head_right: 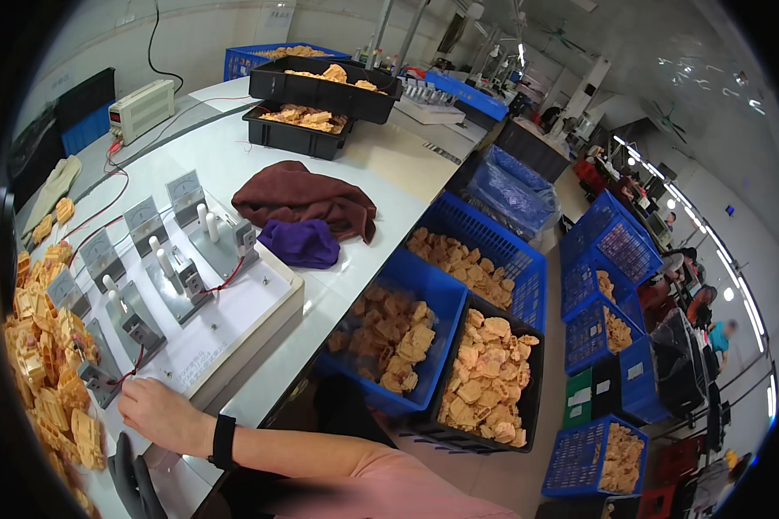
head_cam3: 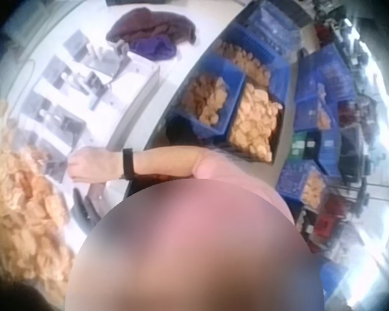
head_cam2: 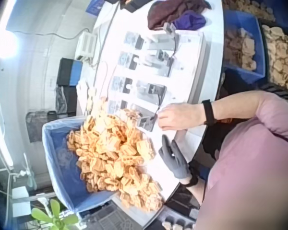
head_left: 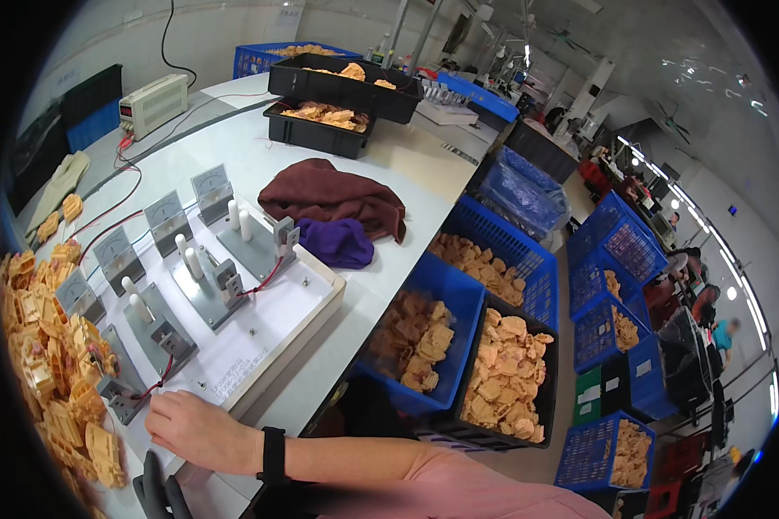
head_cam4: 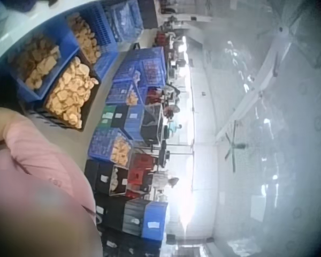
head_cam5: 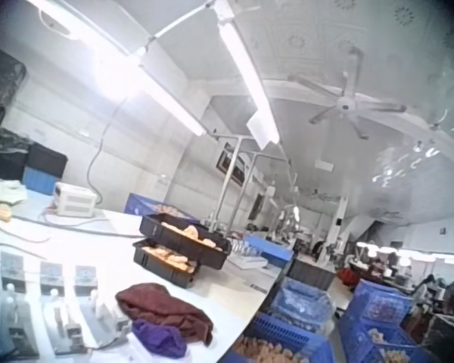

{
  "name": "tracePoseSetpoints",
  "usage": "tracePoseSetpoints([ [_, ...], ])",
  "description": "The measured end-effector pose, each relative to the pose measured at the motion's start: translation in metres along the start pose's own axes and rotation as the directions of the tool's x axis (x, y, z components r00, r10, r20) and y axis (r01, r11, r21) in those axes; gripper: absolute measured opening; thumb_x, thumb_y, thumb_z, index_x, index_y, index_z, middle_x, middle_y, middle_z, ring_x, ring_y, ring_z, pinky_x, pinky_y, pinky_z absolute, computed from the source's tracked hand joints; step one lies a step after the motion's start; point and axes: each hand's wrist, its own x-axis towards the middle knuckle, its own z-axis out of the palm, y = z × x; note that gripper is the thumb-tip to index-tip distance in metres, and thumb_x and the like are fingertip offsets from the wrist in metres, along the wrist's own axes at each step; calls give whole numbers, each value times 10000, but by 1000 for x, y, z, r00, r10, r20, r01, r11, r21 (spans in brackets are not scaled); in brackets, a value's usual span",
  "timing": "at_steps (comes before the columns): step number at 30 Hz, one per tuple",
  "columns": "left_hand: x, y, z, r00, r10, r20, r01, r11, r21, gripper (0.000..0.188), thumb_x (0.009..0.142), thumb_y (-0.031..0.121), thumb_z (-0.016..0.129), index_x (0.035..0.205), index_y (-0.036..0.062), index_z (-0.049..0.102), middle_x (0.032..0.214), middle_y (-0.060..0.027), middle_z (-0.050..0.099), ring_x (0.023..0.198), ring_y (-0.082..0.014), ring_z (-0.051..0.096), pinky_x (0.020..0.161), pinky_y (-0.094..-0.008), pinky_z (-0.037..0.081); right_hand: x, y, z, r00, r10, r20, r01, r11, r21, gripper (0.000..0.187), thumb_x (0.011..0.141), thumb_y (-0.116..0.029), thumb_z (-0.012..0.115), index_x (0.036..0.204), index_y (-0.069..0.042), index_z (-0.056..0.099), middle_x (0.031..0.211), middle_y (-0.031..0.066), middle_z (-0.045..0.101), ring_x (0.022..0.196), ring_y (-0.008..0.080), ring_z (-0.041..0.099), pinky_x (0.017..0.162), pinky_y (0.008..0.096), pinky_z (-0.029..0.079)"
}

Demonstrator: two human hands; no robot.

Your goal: Test yellow plastic components on a multi-station electrical testing rig.

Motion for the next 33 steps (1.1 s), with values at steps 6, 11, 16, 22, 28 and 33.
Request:
tracePoseSetpoints([
  [6,-1,7,1,1000,-19,-17,19,999,-34,358,1018,167,571,1343,19,600,1051,-163,638,965,-272,606,852,-360,465,2,-4,-7,1000,-13,-5,13,1000,17,151,861,-108,658,873,-41,523,911,111,504,891,294,546,827,386,465],
  [11,0,7,2,999,-6,-54,6,1000,-4,344,1007,118,573,1332,11,605,1025,-135,625,905,-237,580,815,-336,461,4,-5,-14,1000,-8,27,7,999,41,156,850,-96,673,889,-37,534,904,110,502,874,301,548,802,394,461],
  [16,2,0,-1,1000,15,5,-14,992,-123,360,991,62,565,1344,-12,580,1005,-117,607,808,-214,505,772,-323,441,7,-7,-20,995,31,94,-36,998,52,138,862,-91,684,936,-36,581,888,97,517,846,291,565,770,390,462],
  [22,8,-2,-7,994,-48,96,61,988,-140,362,982,66,567,1335,-14,577,937,-99,532,827,-232,495,774,-338,431,13,-9,-25,983,75,168,-83,996,42,142,863,-90,704,952,-51,601,890,77,534,848,271,574,778,372,467],
  [28,9,-8,-9,993,0,120,23,981,-190,366,973,53,566,1333,-13,578,936,-107,514,810,-232,483,753,-339,424,13,-10,-23,980,97,174,-103,994,27,151,859,-87,715,960,-60,606,884,65,545,836,257,578,772,361,465],
  [33,2,-15,-5,994,-2,112,22,983,-184,372,971,35,554,1340,-7,572,933,-103,507,809,-227,480,755,-335,421,13,-14,-22,980,109,168,-107,994,-21,159,850,-77,719,957,-55,604,883,66,546,833,253,579,764,361,462],
])
